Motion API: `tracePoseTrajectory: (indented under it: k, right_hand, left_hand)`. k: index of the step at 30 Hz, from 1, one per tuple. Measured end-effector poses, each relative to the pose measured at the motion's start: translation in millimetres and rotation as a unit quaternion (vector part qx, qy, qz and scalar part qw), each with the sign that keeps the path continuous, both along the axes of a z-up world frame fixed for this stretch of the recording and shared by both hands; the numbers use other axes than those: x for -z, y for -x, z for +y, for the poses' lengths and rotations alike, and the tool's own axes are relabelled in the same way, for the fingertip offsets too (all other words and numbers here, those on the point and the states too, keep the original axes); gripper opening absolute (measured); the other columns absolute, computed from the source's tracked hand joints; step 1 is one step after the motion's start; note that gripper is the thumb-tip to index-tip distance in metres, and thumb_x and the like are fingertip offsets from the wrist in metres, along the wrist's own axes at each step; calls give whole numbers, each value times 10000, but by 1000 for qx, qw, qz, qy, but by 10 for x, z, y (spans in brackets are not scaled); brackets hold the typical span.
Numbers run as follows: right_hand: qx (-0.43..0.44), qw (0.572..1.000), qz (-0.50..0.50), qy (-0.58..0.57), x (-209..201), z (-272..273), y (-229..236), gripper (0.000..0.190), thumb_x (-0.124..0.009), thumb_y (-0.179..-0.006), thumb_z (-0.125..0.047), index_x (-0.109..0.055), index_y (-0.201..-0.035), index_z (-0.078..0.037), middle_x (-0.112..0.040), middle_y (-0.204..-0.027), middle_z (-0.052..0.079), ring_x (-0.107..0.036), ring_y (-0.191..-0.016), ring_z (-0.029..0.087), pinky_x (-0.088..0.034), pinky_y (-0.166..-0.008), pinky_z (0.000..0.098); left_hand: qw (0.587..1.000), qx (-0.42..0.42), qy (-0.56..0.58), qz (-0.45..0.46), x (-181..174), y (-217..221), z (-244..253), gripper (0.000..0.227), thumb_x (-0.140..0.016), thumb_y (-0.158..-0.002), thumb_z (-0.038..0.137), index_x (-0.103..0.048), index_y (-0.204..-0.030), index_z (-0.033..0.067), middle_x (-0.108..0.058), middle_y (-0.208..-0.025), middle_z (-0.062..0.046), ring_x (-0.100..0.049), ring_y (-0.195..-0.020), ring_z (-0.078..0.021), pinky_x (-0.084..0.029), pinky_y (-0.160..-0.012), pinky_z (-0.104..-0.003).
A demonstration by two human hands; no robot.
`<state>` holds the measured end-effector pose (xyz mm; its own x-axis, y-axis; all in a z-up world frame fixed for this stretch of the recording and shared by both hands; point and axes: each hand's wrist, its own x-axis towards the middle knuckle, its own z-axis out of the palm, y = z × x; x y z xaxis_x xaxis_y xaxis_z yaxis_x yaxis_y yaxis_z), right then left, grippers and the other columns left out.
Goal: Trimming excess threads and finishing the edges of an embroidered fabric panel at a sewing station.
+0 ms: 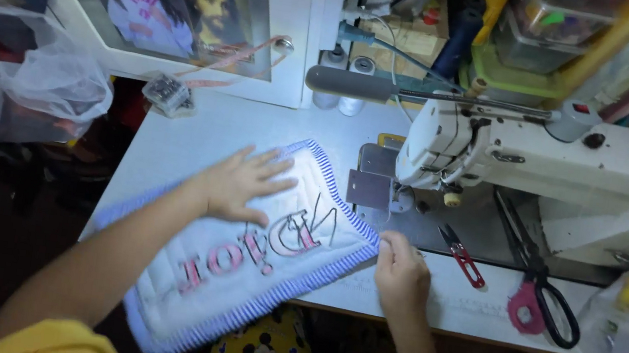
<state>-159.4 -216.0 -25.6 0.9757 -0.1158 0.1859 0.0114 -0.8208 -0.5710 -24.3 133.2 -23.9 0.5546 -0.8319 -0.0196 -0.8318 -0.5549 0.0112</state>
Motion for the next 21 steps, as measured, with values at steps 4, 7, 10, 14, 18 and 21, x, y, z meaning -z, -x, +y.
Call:
tracePoseTrajectory:
  k: [4, 7, 10, 14, 18, 21]
  right_hand:
    - [-42, 985, -144, 80, 69, 33, 191, 228, -536, -997, -173, -744, -1037, -86, -775, -897, 51, -665, -821, 303, -512, -685, 465]
    - [-37, 984, -115, 131, 91, -58, 239, 203, -541, -989, -195, -726, -1013, -116, -770, -893, 32, -652, -854, 305, -493, -703, 474]
    - [-28, 988, -90, 124, 85, -156, 292, 174, -562, -962, -177, -713, -898, -119, -739, -884, 34, -649, -857, 297, -499, -728, 461]
    - [-71, 982, -125, 126, 70, -270, 383, 97, -679, -934, -172, -753, -957, -113, -680, -868, 54, -607, -813, 297, -497, -672, 434]
    - [-128, 974, -111, 152, 44, -374, 446, 227, -684, -920, -165, -773, -1123, -118, -669, -938, 37, -590, -868, 264, -490, -682, 409]
    - [-159, 984, -42, 65, -73, -445, 436, 268, -651, -911, -194, -711, -1154, -97, -723, -1057, 47, -634, -964, 265, -529, -749, 416]
  left_hand:
    - [990, -16, -141, -4, -440, -308, -254, 954, -293, -866, 853, -150, -1631, 302, -49, -1717, -55, -60, -1556, -374, -118, -1199, -608]
    - [996, -21, -81, -34, -428, -228, -561, 806, -354, -939, 709, -352, -1568, 205, -150, -1706, -71, -118, -1557, -358, -174, -1181, -626]
    - [994, -97, 53, 20, -560, 166, -1018, 566, -563, -944, 425, -494, -1448, 176, -320, -1643, -89, -225, -1508, -405, -257, -1160, -653]
    - [991, -31, 57, 114, -297, 493, -1318, 683, -355, -968, 593, -344, -1568, 267, -254, -1663, -81, -180, -1510, -415, -177, -1140, -722]
    - [996, -43, 52, 52, -145, 589, -1300, 811, -248, -918, 772, -331, -1583, 316, -236, -1676, -61, -182, -1512, -443, -154, -1109, -761]
    - [996, -18, 81, 40, -61, 575, -1238, 787, -285, -918, 762, -382, -1564, 323, -274, -1666, -63, -206, -1507, -453, -161, -1093, -776]
